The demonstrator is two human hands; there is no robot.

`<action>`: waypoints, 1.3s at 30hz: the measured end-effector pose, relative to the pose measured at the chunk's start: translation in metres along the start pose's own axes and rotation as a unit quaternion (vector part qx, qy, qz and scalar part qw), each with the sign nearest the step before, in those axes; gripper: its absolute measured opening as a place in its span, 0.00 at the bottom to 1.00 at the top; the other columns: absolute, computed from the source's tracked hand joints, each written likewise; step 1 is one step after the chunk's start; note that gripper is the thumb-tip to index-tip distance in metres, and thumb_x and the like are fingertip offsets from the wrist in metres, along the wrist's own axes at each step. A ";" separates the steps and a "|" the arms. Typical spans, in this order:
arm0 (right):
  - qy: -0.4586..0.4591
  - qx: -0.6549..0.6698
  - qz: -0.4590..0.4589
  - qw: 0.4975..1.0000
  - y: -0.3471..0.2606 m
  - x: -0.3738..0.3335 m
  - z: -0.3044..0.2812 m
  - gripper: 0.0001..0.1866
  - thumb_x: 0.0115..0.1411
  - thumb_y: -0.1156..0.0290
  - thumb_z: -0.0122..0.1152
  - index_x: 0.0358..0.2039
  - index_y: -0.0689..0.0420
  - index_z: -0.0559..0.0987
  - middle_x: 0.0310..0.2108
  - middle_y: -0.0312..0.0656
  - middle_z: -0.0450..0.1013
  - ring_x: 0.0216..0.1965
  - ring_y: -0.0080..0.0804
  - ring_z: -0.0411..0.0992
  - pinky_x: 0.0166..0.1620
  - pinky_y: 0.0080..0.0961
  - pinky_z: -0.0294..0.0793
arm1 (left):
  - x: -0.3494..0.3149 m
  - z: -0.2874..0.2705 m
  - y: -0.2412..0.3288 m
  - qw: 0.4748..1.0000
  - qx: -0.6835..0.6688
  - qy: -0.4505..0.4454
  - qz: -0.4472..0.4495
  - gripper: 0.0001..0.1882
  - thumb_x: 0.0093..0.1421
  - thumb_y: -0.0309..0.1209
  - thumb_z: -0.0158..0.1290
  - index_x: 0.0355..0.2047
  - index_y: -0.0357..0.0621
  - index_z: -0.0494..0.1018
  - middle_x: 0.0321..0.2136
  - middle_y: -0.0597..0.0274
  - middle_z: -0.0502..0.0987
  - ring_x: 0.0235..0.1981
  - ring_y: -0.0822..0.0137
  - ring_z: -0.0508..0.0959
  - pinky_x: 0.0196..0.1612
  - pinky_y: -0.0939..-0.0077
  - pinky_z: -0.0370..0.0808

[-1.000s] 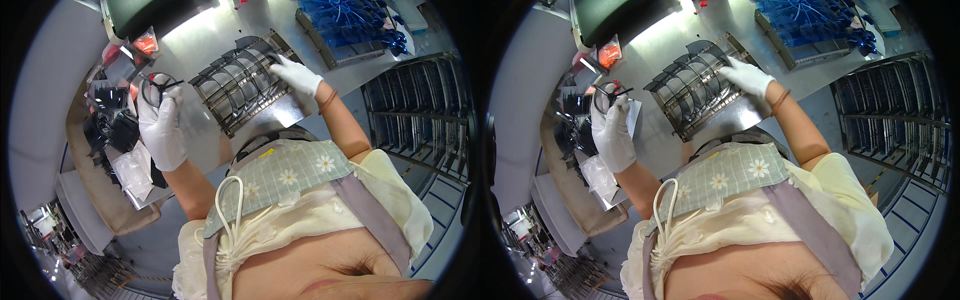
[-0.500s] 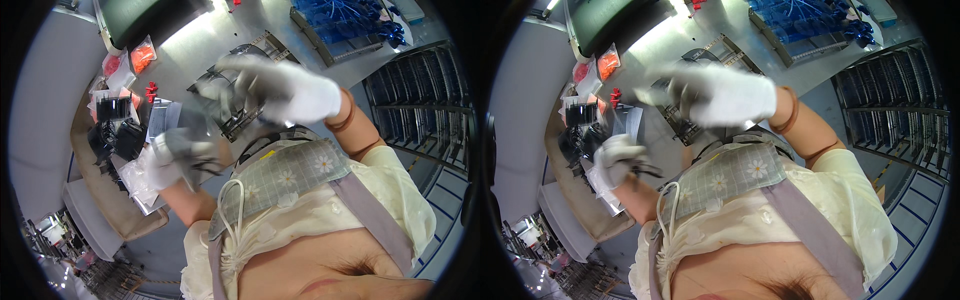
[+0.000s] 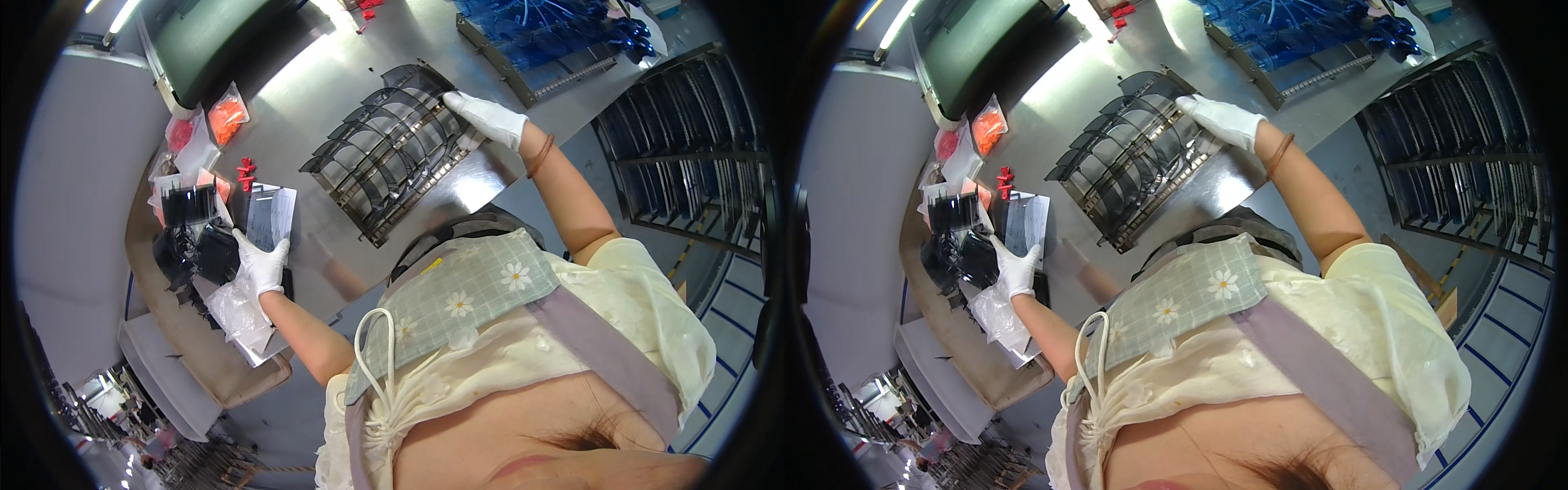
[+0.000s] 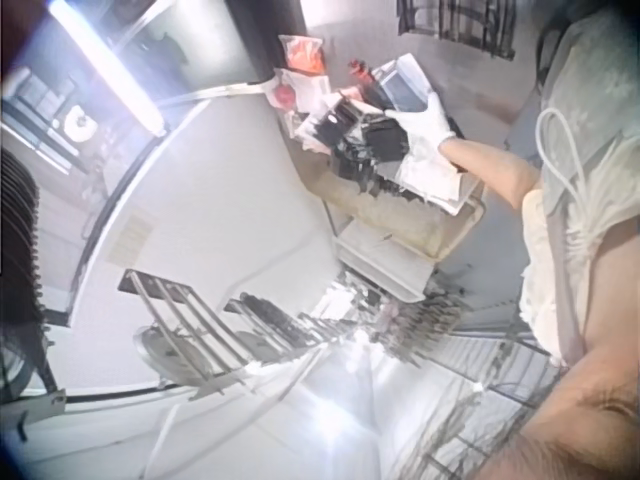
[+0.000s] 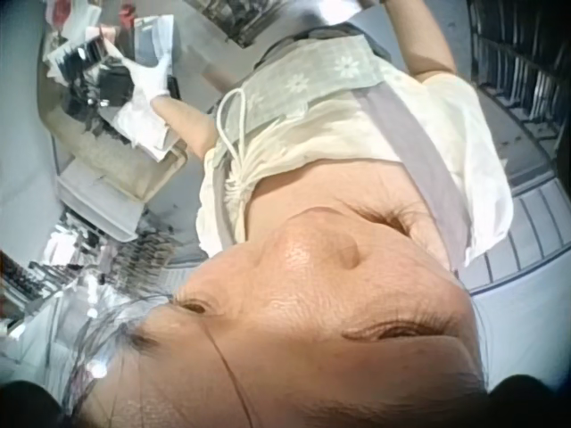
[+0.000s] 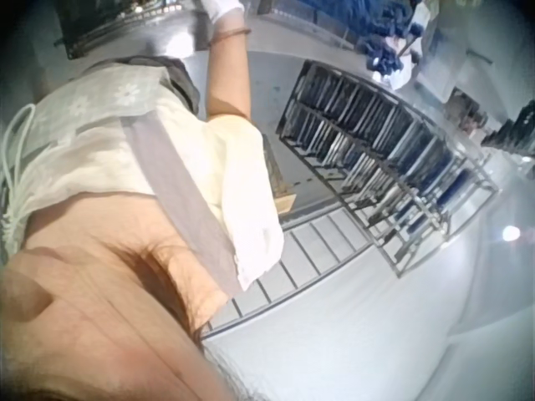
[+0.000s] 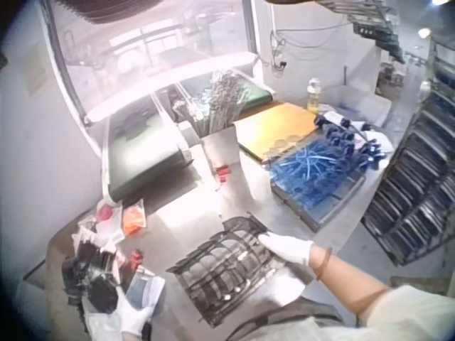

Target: The person repeatedly assembles small metal racks by inserting black circular rings and blue decorative elements, then places the finished racks onto a nearby rack. The person also retrieves empty racks from the rack and returns to the table to continue assembly.

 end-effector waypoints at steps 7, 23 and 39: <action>0.120 -0.449 -0.072 0.883 -0.055 -0.019 0.006 0.45 0.68 0.30 0.41 0.70 0.57 0.63 0.49 0.61 0.76 0.54 0.57 0.76 0.56 0.46 0.76 | 0.006 -0.021 0.022 0.999 0.007 0.045 0.002 0.58 0.44 0.28 0.69 0.75 0.43 0.52 0.61 0.40 0.70 0.63 0.45 0.72 0.67 0.57 0.67; 0.055 -0.105 -0.259 0.959 -0.152 -0.053 -0.048 0.33 0.71 0.51 0.54 0.69 0.58 0.67 0.27 0.41 0.75 0.31 0.23 0.78 0.37 0.24 0.78 | 0.036 -0.153 0.425 0.827 -0.287 0.059 0.480 0.38 0.63 0.39 0.63 0.67 0.33 0.64 0.63 0.47 0.72 0.66 0.53 0.71 0.71 0.62 0.63; -0.087 -0.255 -0.036 0.962 -0.042 0.036 -0.052 0.41 0.73 0.37 0.34 0.70 0.59 0.62 0.54 0.70 0.74 0.55 0.64 0.74 0.60 0.47 0.70 | 0.283 0.002 0.660 0.874 -0.067 0.042 0.480 0.29 0.66 0.41 0.53 0.63 0.38 0.69 0.57 0.44 0.77 0.61 0.51 0.76 0.63 0.65 0.70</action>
Point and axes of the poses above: each hand's wrist, its own x-axis towards the middle knuckle, its own z-axis out of the palm, y = z × x, the point moved 6 cm from there along x, towards the middle knuckle
